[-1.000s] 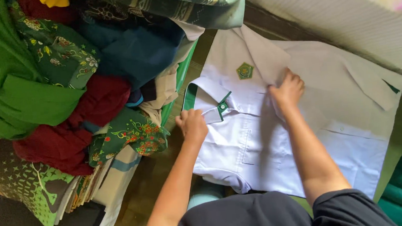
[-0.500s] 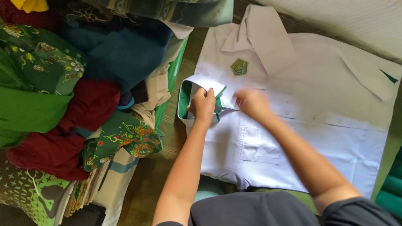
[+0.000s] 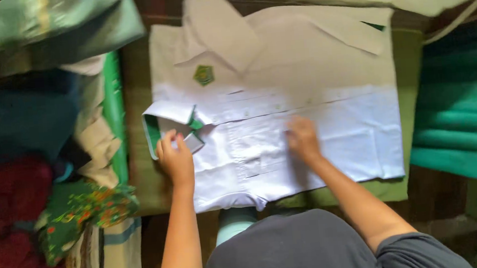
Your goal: The person buttons a white shirt laid out on a green mat. They then pick up an iron and proceed to iron the shirt, focusing on the sleeves, collar, and main body. The camera is shaky throughout the process.
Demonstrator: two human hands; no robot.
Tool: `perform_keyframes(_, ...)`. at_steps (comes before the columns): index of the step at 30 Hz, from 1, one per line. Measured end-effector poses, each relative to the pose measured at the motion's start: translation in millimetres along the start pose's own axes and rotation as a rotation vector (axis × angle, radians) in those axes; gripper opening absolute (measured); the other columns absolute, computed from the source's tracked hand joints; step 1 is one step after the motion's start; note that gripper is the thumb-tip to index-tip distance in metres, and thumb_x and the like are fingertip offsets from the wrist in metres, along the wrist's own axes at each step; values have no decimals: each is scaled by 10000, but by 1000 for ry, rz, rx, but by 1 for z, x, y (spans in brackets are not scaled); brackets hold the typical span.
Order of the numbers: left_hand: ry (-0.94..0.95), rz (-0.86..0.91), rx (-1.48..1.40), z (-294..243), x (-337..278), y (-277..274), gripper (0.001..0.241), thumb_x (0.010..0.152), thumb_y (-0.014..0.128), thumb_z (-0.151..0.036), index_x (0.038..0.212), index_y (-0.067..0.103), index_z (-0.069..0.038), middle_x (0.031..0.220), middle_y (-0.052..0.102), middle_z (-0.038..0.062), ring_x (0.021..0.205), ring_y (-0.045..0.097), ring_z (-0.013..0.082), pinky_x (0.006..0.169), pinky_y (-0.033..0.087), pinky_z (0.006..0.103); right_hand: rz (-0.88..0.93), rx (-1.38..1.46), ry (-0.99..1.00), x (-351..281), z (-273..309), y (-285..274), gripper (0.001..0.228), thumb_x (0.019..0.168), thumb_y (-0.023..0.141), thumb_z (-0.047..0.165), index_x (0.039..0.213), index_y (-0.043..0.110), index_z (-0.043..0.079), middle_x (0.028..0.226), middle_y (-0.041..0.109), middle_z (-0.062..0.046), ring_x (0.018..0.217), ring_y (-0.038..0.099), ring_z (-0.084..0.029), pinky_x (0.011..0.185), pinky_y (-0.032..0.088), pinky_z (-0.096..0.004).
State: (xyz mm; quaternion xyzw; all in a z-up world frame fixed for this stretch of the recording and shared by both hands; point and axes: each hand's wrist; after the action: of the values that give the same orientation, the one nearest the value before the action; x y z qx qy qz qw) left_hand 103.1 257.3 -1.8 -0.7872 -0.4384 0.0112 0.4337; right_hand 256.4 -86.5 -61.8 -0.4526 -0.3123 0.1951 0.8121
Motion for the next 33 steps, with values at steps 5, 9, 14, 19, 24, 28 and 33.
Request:
perform_keyframes(5, 236, -6, 234, 70, -127, 13, 242, 859, 797, -169, 1078, 732, -89, 1055, 663, 133, 1000, 637, 312, 921, 472, 435, -62, -273, 183, -92, -143, -105, 213, 915, 681, 26, 1124, 720, 37, 1037, 648, -207, 1052, 622, -392, 991, 493, -498)
perform_keyframes(9, -152, 121, 434, 35, -165, -37, 460, 905, 751, -120, 1298, 540, -6, 1240, 442, 192, 1126, 423, 359, 998, 333, 449, 58, -302, 1069, -177, -225, -143, 480, 999, 618, 306, 1417, 566, 76, 1416, 490, -189, 1222, 441, -419, 968, 435, -523)
perform_keyframes(14, -636, 208, 120, 40, -180, -49, 406, 962, 697, -222, 1216, 565, 66, 1061, 558, 180, 853, 563, 273, 801, 488, 362, 208, -127, 1232, -201, -233, -165, 571, 845, 766, 415, 1222, 558, 39, 1101, 615, -212, 949, 609, -398, 852, 504, -480)
perform_keyframes(19, -831, 258, -26, 54, -205, -47, 410, 955, 730, -271, 1108, 638, 99, 922, 641, 176, 777, 564, 245, 742, 483, 331, 148, -208, 1174, -175, -288, -178, 337, 834, 748, 325, 1065, 629, 111, 1160, 561, -207, 1056, 496, -454, 900, 463, -549)
perform_keyframes(24, -1092, 166, -412, 42, -234, -47, 310, 1022, 636, -206, 1169, 620, 67, 1005, 627, 137, 835, 551, 170, 708, 425, 266, -523, 507, 445, 40, -345, -258, 367, 893, 568, -100, 1220, 485, 45, 994, 524, -80, 826, 512, -179, 752, 495, -306)
perform_keyframes(28, -1133, 30, -434, 39, -254, -46, 292, 1022, 636, -151, 1193, 616, 84, 990, 637, 154, 852, 571, 191, 758, 452, 276, -634, 697, 252, 186, -450, -296, 468, 863, 591, -176, 1218, 435, 85, 1094, 487, -105, 879, 454, -191, 707, 441, -287)
perform_keyframes(33, -1021, 83, -405, 62, -281, -38, 302, 976, 666, -163, 1209, 681, 30, 1055, 701, 131, 931, 606, 197, 851, 472, 297, -453, 821, 96, 286, -461, -279, 521, 982, 729, -161, 1385, 455, 21, 1368, 602, -267, 1219, 656, -412, 1073, 559, -501)
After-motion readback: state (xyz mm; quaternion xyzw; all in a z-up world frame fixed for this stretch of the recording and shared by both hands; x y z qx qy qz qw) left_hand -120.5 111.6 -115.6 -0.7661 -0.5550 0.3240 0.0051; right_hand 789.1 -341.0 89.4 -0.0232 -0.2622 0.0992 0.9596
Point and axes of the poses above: each hand's wrist, its own x-axis towards the middle knuckle, its own y-axis out of the palm, z = x × y
